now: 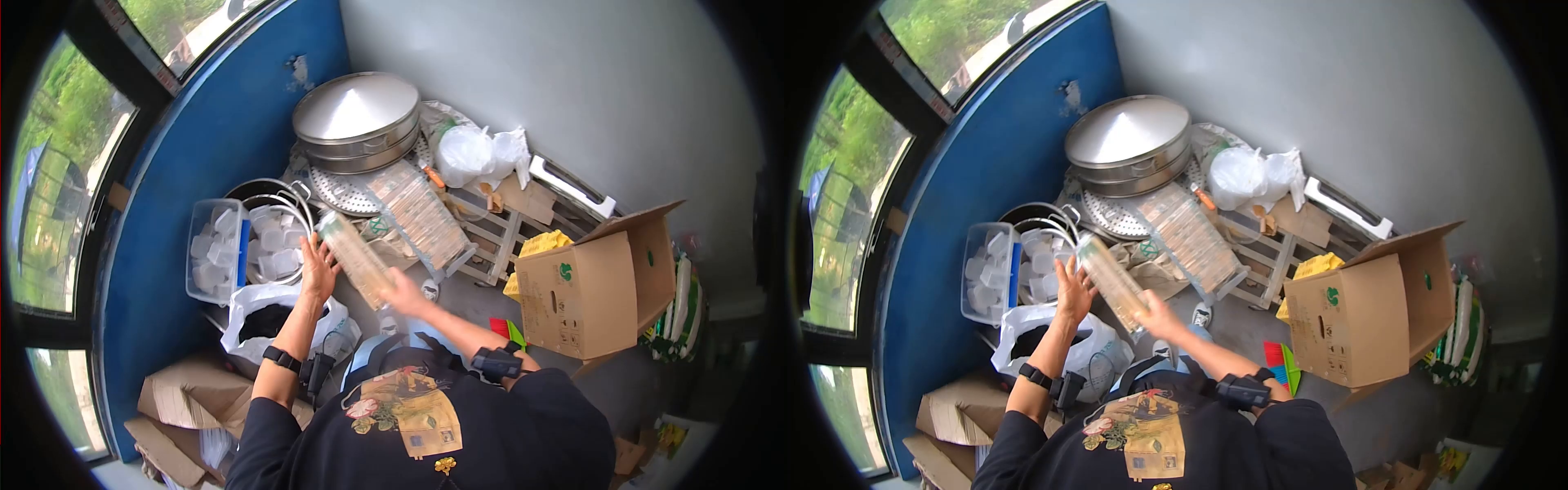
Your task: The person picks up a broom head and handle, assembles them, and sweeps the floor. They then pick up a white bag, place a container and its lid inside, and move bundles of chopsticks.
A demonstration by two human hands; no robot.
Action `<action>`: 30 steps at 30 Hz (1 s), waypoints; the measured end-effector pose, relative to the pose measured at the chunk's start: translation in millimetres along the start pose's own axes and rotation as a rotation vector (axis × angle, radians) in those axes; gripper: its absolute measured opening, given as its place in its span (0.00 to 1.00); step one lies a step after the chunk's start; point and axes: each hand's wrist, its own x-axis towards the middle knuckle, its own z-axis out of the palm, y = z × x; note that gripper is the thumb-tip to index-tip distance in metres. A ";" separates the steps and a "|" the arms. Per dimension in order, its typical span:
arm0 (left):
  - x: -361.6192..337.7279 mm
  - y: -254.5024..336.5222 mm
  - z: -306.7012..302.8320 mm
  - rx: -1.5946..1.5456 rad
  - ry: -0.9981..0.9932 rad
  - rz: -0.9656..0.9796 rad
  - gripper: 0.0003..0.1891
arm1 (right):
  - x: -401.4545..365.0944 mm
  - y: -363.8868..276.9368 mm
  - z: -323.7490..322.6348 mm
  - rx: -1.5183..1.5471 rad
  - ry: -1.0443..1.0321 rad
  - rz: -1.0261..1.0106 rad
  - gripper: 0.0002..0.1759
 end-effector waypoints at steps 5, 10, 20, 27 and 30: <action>-16.3 13.3 -8.6 0.061 0.024 0.020 0.50 | -6.5 -25.5 -26.9 0.690 -0.328 0.180 0.30; -29.7 21.5 12.2 -0.097 -0.106 0.197 0.28 | -18.2 -25.1 -24.2 0.687 -0.400 0.325 0.33; -79.9 18.0 31.9 0.123 -0.114 0.621 0.31 | -12.8 -35.4 25.4 1.281 -0.320 0.416 0.34; -103.9 32.3 12.0 -0.028 -0.014 0.494 0.30 | -40.5 -63.9 30.8 0.838 -0.417 0.175 0.28; -100.0 27.5 3.0 -0.034 0.150 0.691 0.35 | -48.5 -73.5 30.2 0.714 -0.331 0.227 0.23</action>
